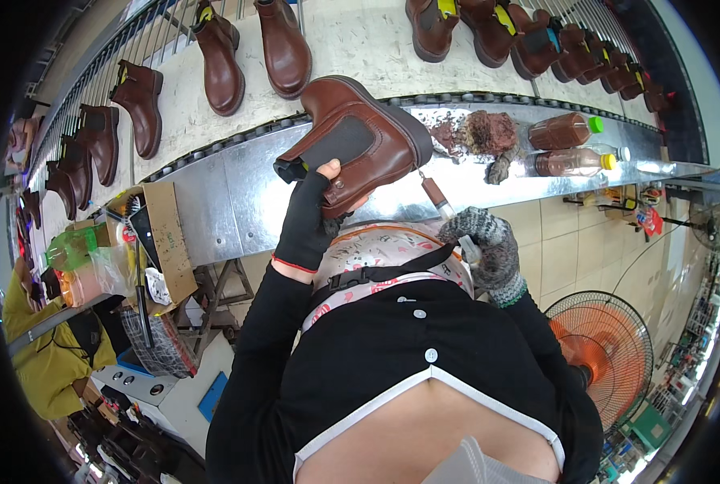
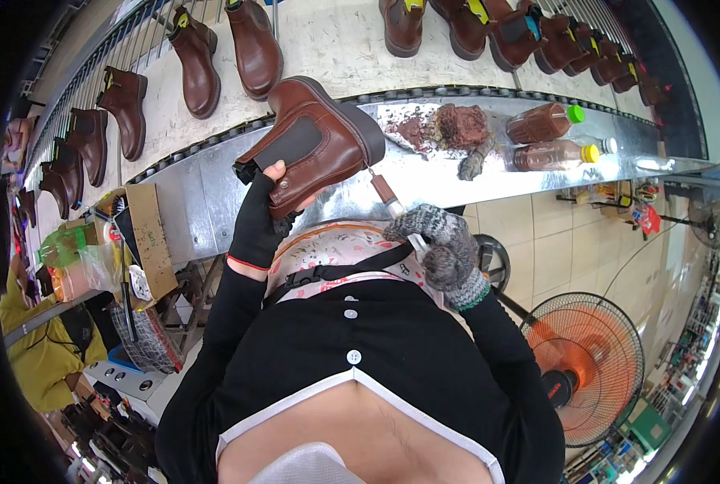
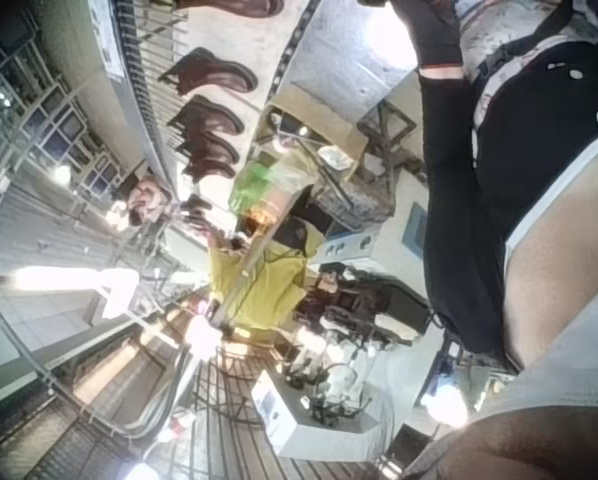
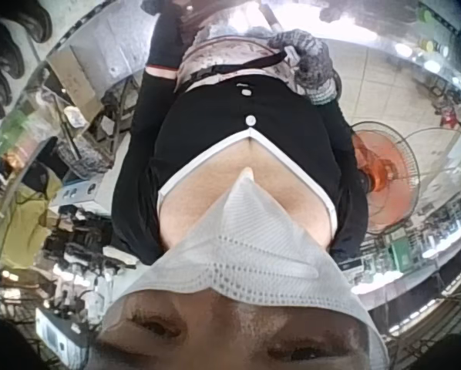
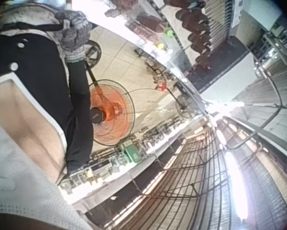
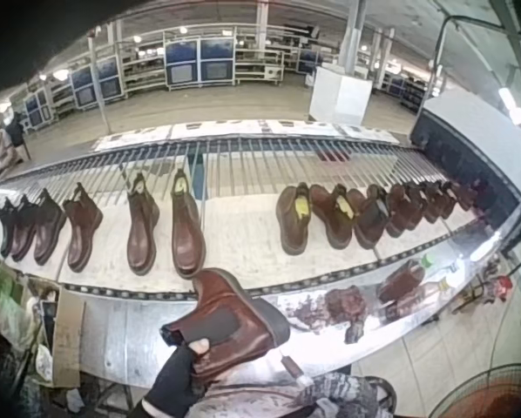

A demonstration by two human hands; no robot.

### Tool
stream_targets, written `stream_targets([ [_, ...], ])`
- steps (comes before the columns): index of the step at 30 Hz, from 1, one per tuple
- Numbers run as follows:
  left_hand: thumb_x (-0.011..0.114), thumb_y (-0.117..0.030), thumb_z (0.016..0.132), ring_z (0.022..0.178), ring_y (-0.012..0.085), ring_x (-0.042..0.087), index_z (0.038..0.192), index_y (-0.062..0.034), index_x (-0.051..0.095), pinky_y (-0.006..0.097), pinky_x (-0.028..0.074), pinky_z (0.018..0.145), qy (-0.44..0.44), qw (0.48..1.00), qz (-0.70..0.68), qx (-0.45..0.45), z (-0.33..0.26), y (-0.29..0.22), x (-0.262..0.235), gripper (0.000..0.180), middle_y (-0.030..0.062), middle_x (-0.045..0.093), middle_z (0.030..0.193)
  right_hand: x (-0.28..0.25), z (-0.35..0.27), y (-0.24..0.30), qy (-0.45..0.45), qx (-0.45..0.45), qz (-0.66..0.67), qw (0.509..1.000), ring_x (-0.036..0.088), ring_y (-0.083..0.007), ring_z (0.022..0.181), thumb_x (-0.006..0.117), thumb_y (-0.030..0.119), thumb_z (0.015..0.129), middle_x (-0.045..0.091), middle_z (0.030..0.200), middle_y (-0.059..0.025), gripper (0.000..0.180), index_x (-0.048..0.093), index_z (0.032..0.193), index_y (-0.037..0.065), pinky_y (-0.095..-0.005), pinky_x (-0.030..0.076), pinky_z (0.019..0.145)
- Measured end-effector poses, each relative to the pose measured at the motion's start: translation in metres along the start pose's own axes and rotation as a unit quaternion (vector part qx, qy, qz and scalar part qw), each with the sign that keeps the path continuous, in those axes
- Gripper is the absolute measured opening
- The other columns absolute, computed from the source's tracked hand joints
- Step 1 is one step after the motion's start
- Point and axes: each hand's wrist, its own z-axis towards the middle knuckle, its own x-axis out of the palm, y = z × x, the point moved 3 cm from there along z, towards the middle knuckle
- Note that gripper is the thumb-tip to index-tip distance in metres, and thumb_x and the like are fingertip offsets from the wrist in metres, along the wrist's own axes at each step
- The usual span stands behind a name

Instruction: The person picks up boots from a conveyor belt one at a time, applies compound along the seams using an applicator tool, and places the boots back onto the conveyor belt.

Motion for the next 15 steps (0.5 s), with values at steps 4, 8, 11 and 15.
stream_targets([
  [4, 0.061, -0.023, 0.084, 0.094, 0.0277, 0.063, 0.12, 0.0002, 0.045, 0.035, 0.057, 0.077, 0.024, 1.0, -0.002, 0.009, 0.015, -0.009, -0.007, 0.046, 0.0177, 0.057, 0.111, -0.011, -0.011, -0.02, -0.112, 0.053, 0.207, 0.97, 0.061, -0.0167, 0.066, 0.056, 0.008, 0.081, 0.062, 0.081, -0.0103, 0.028, 0.056, 0.108, 0.001, -0.0272, 0.05, 0.059],
  [8, 0.062, -0.023, 0.084, 0.093, 0.025, 0.064, 0.122, -0.0031, 0.046, 0.034, 0.057, 0.072, 0.078, 0.994, 0.066, 0.034, 0.048, -0.03, 0.0, 0.046, 0.0144, 0.059, 0.109, -0.019, 0.002, -0.052, -0.279, 0.152, 0.324, 0.891, 0.056, -0.0105, 0.054, 0.058, 0.0, 0.083, 0.057, 0.081, -0.0077, 0.069, 0.023, 0.14, 0.014, -0.0217, 0.047, 0.04],
  [11, 0.066, -0.024, 0.08, 0.087, 0.0208, 0.063, 0.113, -0.0029, 0.053, 0.033, 0.058, 0.066, 0.101, 0.983, 0.144, 0.043, 0.099, -0.056, 0.012, 0.041, 0.0114, 0.06, 0.105, -0.005, -0.016, -0.131, -0.292, 0.225, 0.381, 0.848, 0.058, -0.0124, 0.06, 0.057, 0.001, 0.086, 0.059, 0.09, -0.0076, 0.07, 0.019, 0.141, 0.019, -0.0231, 0.049, 0.048],
  [15, 0.072, -0.025, 0.075, 0.077, 0.0164, 0.062, 0.104, -0.0058, 0.056, 0.029, 0.056, 0.062, 0.054, 0.965, 0.248, 0.07, 0.184, -0.087, 0.036, 0.038, 0.0077, 0.061, 0.095, 0.033, -0.044, -0.151, -0.349, 0.211, 0.484, 0.774, 0.055, -0.0139, 0.057, 0.055, 0.003, 0.087, 0.059, 0.096, -0.0045, 0.065, 0.023, 0.141, 0.022, -0.0254, 0.048, 0.049],
])
